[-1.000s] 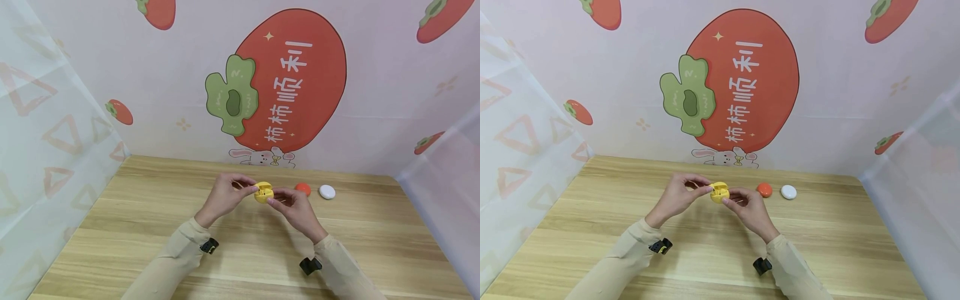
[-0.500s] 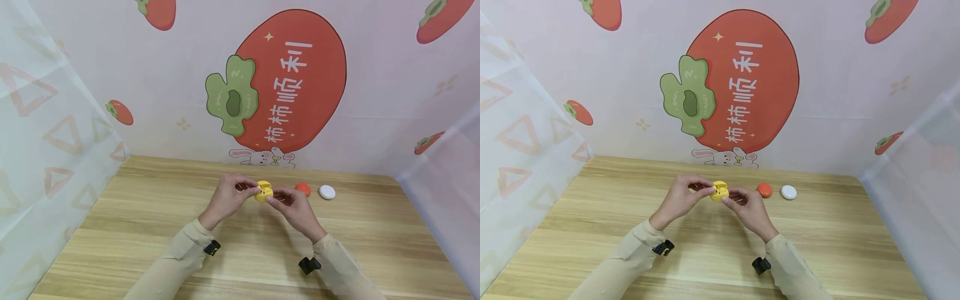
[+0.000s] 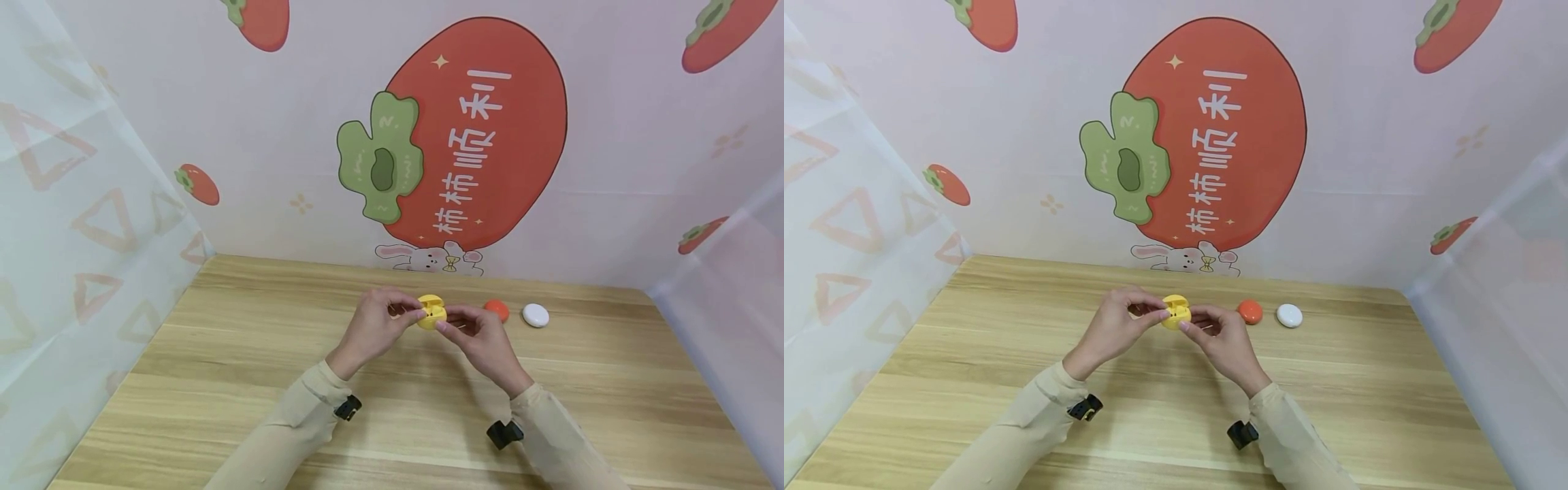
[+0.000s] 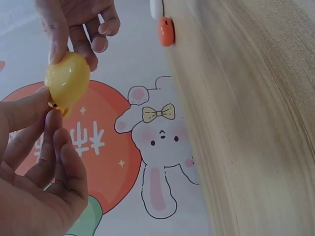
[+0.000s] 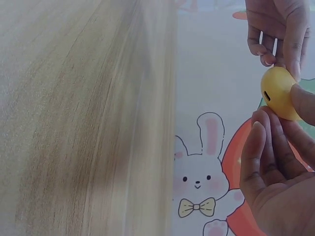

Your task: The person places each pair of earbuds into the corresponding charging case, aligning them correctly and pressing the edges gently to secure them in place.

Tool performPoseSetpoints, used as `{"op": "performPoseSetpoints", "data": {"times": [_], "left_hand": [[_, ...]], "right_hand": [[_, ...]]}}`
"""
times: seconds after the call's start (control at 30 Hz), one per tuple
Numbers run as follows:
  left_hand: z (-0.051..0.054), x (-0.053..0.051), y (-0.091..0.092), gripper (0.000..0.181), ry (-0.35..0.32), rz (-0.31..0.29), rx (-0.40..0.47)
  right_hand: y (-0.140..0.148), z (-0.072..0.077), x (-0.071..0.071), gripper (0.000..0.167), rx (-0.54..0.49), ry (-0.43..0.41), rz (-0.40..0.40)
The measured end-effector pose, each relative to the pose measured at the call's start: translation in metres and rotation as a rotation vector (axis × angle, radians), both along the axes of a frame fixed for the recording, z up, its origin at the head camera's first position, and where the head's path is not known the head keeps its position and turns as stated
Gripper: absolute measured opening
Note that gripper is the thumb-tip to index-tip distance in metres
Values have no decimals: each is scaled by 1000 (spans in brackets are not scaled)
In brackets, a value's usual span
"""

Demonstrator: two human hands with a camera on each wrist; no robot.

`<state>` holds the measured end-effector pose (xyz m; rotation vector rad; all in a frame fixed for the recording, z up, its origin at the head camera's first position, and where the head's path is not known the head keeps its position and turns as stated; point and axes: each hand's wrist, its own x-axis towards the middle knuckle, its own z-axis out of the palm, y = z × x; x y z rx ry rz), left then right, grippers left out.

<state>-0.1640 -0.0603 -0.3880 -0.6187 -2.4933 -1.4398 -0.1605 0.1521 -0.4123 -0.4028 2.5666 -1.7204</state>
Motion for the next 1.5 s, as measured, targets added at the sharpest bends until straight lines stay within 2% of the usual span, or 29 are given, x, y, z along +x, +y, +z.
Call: {"op": "performPoseSetpoints", "data": {"times": [0.3, 0.43, 0.57, 0.67, 0.83, 0.93, 1.03, 1.2, 1.5], "left_hand": [[4, 3, -3, 8, -34, 10, -48], [4, 0, -6, 7, -68, 19, 21], [2, -5, -9, 12, -99, 76, 95], [0, -8, -10, 25, -167, 87, 87], [-2, -12, -9, 43, -367, 1, 53], [-3, -13, -9, 42, -452, -31, 66], [-2, -13, -10, 39, -484, -42, 80], [-1, -13, -11, 35, -471, -50, 96], [-3, -11, -9, 27, -336, -66, 79]], "right_hand": [[-1, -1, 2, 29, -22, -7, 6], [-1, -1, 2, 30, -33, -8, 9], [-1, -1, 2, 29, -22, -6, 4], [-1, -2, 2, 29, -1, -10, 4], [-1, -4, 1, 29, 7, -13, 23], [-1, -3, 2, 30, 0, -6, 45], [-2, -2, 2, 31, -5, 0, 59], [-4, 0, 4, 32, -1, 8, 60], [-5, 0, 3, 31, 0, 11, 51]]}}
